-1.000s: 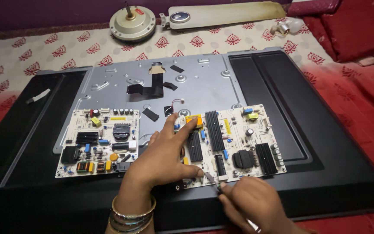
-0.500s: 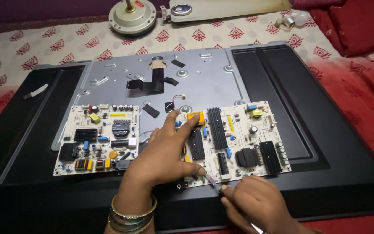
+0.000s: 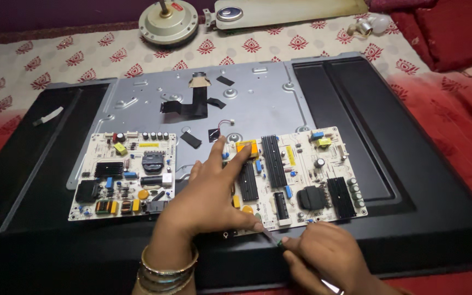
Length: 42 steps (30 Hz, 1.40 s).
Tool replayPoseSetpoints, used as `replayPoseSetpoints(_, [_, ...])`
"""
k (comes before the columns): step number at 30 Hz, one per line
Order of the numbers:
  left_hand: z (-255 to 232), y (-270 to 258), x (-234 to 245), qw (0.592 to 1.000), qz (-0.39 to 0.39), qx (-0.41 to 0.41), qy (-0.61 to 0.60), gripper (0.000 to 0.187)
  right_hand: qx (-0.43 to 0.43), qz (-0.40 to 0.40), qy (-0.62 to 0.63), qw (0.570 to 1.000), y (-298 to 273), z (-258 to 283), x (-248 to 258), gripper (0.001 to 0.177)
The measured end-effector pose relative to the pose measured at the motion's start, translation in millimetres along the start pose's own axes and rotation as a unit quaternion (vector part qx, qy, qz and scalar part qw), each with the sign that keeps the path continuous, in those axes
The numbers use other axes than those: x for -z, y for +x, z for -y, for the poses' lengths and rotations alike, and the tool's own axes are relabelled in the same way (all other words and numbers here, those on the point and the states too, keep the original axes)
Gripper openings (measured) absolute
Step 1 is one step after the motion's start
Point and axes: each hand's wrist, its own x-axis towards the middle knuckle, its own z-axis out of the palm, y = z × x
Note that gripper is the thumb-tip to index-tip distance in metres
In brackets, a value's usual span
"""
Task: The person uses a screwdriver to manipulate components on a disassembled television circuit board. They repeatedly probe and adjust parts on the board, which is placed on a bed.
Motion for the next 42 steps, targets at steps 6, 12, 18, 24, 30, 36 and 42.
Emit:
replayPoseSetpoints(6, [2,2,-1,0.999,0.001,-0.036,0.015,0.139,0.009,0.008,-0.031,0.999,1,-1,-3,0.012])
replayPoseSetpoints(12, [5,0,1,0.999,0.001,-0.049,-0.006,0.140,-0.005,0.010,-0.039,0.999,-5,-6,-6,0.010])
replayPoseSetpoints(18, [4,-1,3,0.999,0.001,-0.047,-0.012,0.139,-0.023,0.007,-0.015,1.000,-7,-6,-8,0.007])
replayPoseSetpoints(24, [4,0,2,0.999,0.008,-0.042,-0.016,0.137,-0.011,0.018,-0.044,0.999,0,1,-7,0.009])
replayPoseSetpoints(30, [6,0,1,0.999,-0.002,-0.048,-0.014,0.138,0.043,0.002,-0.073,0.996,8,8,-4,0.013])
replayPoseSetpoints(36, [4,1,1,0.999,-0.013,-0.037,-0.014,0.136,-0.004,-0.011,-0.001,1.000,4,6,1,0.013])
replayPoseSetpoints(42, [5,1,1,0.998,-0.026,-0.049,-0.022,0.140,0.018,-0.007,-0.025,0.999,3,1,-3,0.011])
